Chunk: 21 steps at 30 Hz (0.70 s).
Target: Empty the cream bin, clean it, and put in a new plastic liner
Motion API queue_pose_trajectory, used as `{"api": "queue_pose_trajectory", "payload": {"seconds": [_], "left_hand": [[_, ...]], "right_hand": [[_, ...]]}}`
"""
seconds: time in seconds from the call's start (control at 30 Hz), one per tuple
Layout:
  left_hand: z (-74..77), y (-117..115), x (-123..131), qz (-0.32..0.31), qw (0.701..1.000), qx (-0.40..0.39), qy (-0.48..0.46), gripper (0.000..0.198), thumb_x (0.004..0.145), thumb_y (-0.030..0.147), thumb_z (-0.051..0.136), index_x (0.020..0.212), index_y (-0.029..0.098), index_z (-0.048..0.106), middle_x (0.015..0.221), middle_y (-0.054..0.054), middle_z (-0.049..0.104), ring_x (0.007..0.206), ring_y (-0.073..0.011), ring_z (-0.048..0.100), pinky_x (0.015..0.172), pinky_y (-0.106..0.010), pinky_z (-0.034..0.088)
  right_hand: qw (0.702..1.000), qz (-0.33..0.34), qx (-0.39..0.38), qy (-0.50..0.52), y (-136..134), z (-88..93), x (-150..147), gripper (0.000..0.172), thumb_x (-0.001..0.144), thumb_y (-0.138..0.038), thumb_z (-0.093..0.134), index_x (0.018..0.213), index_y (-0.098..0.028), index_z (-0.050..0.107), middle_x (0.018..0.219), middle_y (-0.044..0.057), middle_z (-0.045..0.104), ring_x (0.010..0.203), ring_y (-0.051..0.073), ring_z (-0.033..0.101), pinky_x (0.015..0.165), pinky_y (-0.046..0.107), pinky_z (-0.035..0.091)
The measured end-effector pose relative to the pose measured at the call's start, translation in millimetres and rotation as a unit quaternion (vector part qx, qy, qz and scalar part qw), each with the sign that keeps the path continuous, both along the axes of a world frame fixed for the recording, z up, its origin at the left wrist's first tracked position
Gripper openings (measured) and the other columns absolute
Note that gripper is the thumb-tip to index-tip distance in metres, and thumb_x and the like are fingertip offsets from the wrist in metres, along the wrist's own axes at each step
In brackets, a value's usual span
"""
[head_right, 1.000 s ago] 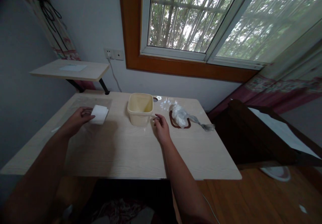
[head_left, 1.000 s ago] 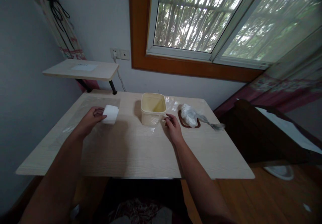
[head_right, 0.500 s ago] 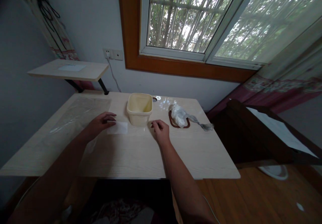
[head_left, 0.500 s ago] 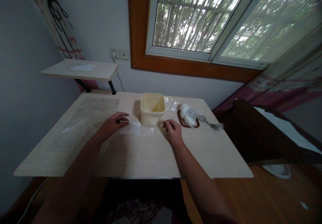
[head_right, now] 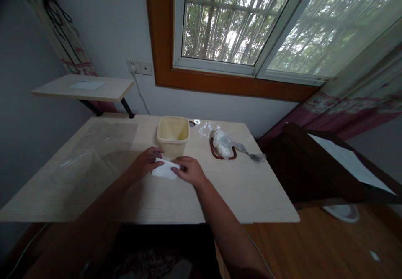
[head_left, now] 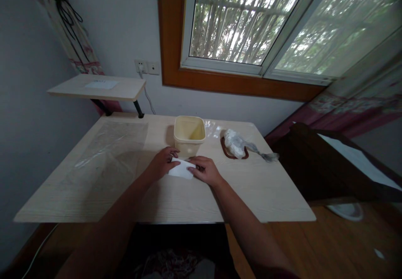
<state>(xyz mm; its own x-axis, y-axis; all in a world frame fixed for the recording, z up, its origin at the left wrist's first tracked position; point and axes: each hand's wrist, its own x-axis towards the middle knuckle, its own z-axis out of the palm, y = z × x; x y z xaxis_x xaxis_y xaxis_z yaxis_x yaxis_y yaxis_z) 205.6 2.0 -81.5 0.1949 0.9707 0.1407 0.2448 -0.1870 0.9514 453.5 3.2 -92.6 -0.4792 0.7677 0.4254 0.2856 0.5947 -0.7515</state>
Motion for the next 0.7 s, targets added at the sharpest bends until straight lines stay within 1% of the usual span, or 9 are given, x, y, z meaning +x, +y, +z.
{"api": "queue_pose_trajectory", "payload": {"seconds": [0.1, 0.2, 0.27, 0.33, 0.43, 0.5, 0.57, 0.63, 0.7], "left_hand": [[-4.2, 1, 3, 0.009, 0.999, -0.024, -0.022, 0.044, 0.070, 0.035, 0.080, 0.109, 0.022, 0.066, 0.095, -0.005, 0.069, 0.070, -0.0169, 0.068, 0.062, -0.031, 0.053], [-1.6, 4, -3, 0.050, 0.999, -0.010, -0.015, 0.036, 0.072, 0.036, 0.078, 0.102, 0.021, 0.067, 0.089, -0.005, 0.070, 0.076, -0.0193, 0.070, 0.070, -0.033, 0.056], [5.3, 8, -11, 0.092, 0.996, 0.005, -0.008, 0.030, 0.077, 0.041, 0.074, 0.098, 0.021, 0.067, 0.086, -0.006, 0.071, 0.081, -0.0208, 0.070, 0.077, -0.036, 0.056], [16.4, 15, -18, 0.128, 0.991, 0.007, -0.026, 0.030, 0.084, 0.047, 0.067, 0.096, 0.020, 0.067, 0.084, -0.006, 0.072, 0.081, -0.0211, 0.070, 0.077, -0.036, 0.056], [38.5, 29, -23, 0.171, 0.983, -0.001, -0.061, 0.029, 0.086, 0.046, 0.065, 0.096, 0.019, 0.065, 0.082, -0.006, 0.071, 0.081, -0.0214, 0.070, 0.072, -0.034, 0.055], [54.0, 41, -20, 0.161, 0.984, -0.009, -0.073, 0.030, 0.087, 0.046, 0.065, 0.098, 0.018, 0.064, 0.088, -0.007, 0.071, 0.079, -0.0208, 0.070, 0.070, -0.034, 0.054], [67.9, 51, -13, 0.150, 0.985, -0.033, -0.075, 0.031, 0.087, 0.046, 0.067, 0.098, 0.017, 0.063, 0.087, -0.008, 0.069, 0.074, -0.0197, 0.068, 0.067, -0.034, 0.054], [78.8, 59, -5, 0.132, 0.989, -0.055, -0.047, 0.030, 0.087, 0.043, 0.070, 0.097, 0.017, 0.063, 0.084, -0.008, 0.068, 0.068, -0.0178, 0.067, 0.064, -0.032, 0.053], [86.4, 64, 1, 0.123, 0.990, -0.071, -0.018, 0.027, 0.086, 0.040, 0.073, 0.094, 0.017, 0.063, 0.079, -0.006, 0.067, 0.064, -0.0156, 0.064, 0.062, -0.030, 0.053]], "right_hand": [[1.000, -0.001, 0.007, 0.009, 1, -2.4, -2, 0.019, 0.091, -0.044, 0.069, 0.096, -0.030, 0.081, 0.092, 0.007, 0.077, 0.084, 0.024, 0.071, 0.078, 0.039, 0.055], [0.999, -0.028, 0.009, 0.025, 3, -4.0, 1, 0.018, 0.092, -0.039, 0.067, 0.087, -0.028, 0.079, 0.086, 0.006, 0.075, 0.079, 0.023, 0.068, 0.074, 0.037, 0.053], [0.998, -0.063, 0.006, 0.027, 5, -4.9, 4, 0.018, 0.091, -0.039, 0.067, 0.083, -0.027, 0.077, 0.082, 0.005, 0.072, 0.075, 0.021, 0.065, 0.070, 0.035, 0.051], [0.994, -0.101, 0.002, 0.032, 7, -6.3, 6, 0.019, 0.091, -0.039, 0.066, 0.082, -0.026, 0.075, 0.078, 0.004, 0.068, 0.072, 0.020, 0.062, 0.067, 0.034, 0.049], [0.988, -0.148, -0.005, 0.050, 11, -9.0, 9, 0.020, 0.091, -0.040, 0.065, 0.080, -0.024, 0.072, 0.076, 0.002, 0.063, 0.071, 0.019, 0.059, 0.065, 0.032, 0.046], [0.982, -0.175, -0.013, 0.065, 12, -10.6, 10, 0.023, 0.091, -0.040, 0.065, 0.076, -0.023, 0.068, 0.074, 0.001, 0.060, 0.070, 0.018, 0.056, 0.065, 0.031, 0.044], [0.977, -0.196, -0.021, 0.082, 14, -11.6, 12, 0.024, 0.091, -0.040, 0.065, 0.074, -0.023, 0.066, 0.074, 0.000, 0.057, 0.070, 0.018, 0.054, 0.066, 0.031, 0.042], [0.973, -0.209, -0.027, 0.098, 16, -12.5, 13, 0.023, 0.091, -0.039, 0.065, 0.076, -0.022, 0.065, 0.075, -0.001, 0.056, 0.072, 0.017, 0.053, 0.068, 0.030, 0.042], [0.971, -0.214, -0.034, 0.104, 17, -13.4, 15, 0.022, 0.090, -0.039, 0.065, 0.077, -0.021, 0.065, 0.075, -0.002, 0.056, 0.074, 0.017, 0.053, 0.070, 0.030, 0.041]]}}
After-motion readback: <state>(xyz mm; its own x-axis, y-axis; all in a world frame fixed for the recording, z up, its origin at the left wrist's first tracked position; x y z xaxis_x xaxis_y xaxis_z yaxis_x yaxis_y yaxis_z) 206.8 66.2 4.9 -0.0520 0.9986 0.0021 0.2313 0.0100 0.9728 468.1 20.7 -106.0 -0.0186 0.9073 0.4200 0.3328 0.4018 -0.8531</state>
